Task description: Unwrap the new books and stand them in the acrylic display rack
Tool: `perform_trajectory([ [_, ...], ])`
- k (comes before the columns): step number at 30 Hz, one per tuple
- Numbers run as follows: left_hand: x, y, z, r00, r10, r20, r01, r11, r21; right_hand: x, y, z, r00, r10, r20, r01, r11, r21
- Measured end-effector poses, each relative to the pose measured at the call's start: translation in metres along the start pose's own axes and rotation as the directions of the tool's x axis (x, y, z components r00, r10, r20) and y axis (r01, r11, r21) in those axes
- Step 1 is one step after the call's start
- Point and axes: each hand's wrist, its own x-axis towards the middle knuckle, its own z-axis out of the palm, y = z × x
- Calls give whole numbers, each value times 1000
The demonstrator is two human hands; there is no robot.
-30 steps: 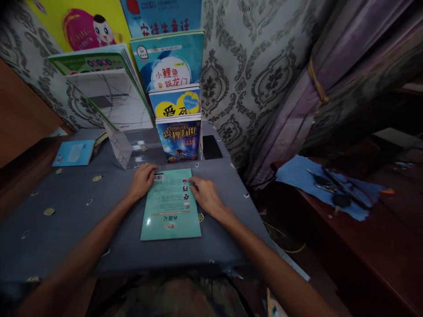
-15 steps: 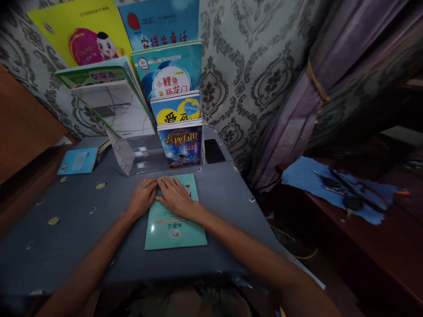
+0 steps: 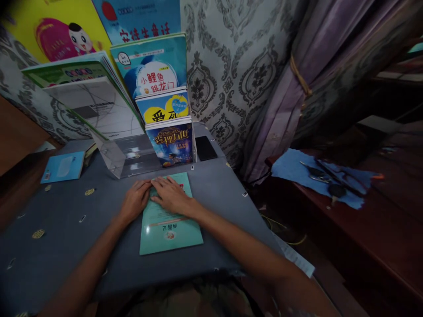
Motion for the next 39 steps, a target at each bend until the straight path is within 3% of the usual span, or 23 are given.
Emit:
perform_trajectory([
  [5, -1, -1, 2, 1000, 2, -14, -2, 1000, -24, -3, -3, 2, 998, 62, -14, -62, 997, -40],
  [10, -1, -3, 5, 1000, -13, -7, 12, 999, -30, -4, 0, 0, 999, 44, -12, -45, 999, -12],
  [19, 1, -1, -1, 999, -22, 41, 23, 999, -24, -15, -2, -14, 992, 126, -28, -128, 988, -81],
  [25, 3, 1, -3, 995, -11, 100, 8, 1000, 27, -20, 5, -17, 987, 162, -22, -162, 987, -14],
  [30, 15, 12, -14, 983, -38, 180, 17, 993, 116, -23, 23, -21, 992, 127, 1, -127, 988, 92],
  [34, 32, 26, -21, 966, -116, 232, 63, 972, 226, -38, 35, -27, 986, 144, -81, -139, 988, 63],
  [39, 42, 42, -10, 972, -96, 215, 36, 962, 269, -52, 43, -27, 979, 166, -115, -161, 986, 51],
])
